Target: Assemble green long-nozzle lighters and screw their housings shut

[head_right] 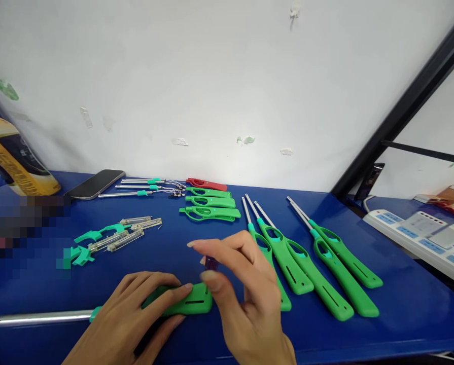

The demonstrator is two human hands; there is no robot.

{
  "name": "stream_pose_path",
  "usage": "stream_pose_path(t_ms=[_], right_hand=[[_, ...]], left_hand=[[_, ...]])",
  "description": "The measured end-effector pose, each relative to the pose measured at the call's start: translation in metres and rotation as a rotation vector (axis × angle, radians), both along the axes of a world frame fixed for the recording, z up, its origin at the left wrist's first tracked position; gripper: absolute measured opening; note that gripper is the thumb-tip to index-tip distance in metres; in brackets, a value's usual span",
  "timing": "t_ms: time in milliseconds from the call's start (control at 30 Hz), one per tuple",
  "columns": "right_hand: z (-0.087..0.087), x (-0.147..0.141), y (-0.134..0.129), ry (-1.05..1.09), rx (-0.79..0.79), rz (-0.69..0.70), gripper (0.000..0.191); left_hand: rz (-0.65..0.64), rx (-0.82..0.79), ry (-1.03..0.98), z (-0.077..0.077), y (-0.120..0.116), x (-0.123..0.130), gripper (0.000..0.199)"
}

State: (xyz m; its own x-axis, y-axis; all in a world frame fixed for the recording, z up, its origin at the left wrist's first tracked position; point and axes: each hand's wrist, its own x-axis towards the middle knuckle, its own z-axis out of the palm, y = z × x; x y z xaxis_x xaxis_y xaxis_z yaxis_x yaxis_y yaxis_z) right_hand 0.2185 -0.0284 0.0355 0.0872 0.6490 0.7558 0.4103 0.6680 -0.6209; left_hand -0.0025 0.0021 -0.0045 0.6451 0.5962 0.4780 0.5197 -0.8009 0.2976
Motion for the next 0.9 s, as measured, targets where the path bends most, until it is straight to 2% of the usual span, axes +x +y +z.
stream_pose_path(t_ms=[167, 267, 400, 567, 700, 800, 900], right_hand=[[-0.0005, -0.0006, 0.0005, 0.057, -0.062, 0.043, 0.04], [0.0001, -0.0012, 0.0034, 0.089, -0.021, 0.008, 0.037], [0.0016, -0.0014, 0.0024, 0.026, 0.053, -0.028, 0.041], [0.0021, -0.0018, -0.0005, 0.024, -0.049, 0.0, 0.039], [0.0026, -0.0022, 0.0028, 0.085, 0.024, -0.028, 0.038], [0.0025, -0.0017, 0.0022, 0.041, 0.061, -0.064, 0.034], [0.0011, -0.0013, -0.0004, -0.01, 0.0, -0.028, 0.033]], left_hand=[[-0.002, 0.0, -0.004, -0.0023, 0.0014, -0.0007, 0.031], [-0.008, 0.005, 0.003, -0.0027, 0.0007, -0.0022, 0.031], [-0.009, 0.007, 0.009, -0.0022, 0.0003, -0.0027, 0.034], [-0.011, 0.022, 0.008, -0.0033, 0.0026, -0.0017, 0.033], [-0.007, 0.024, 0.021, -0.0036, 0.0033, -0.0025, 0.034], [-0.005, 0.017, 0.03, -0.0035, 0.0025, -0.0031, 0.035], [0.0, 0.025, 0.027, -0.004, 0.0023, -0.0029, 0.034]])
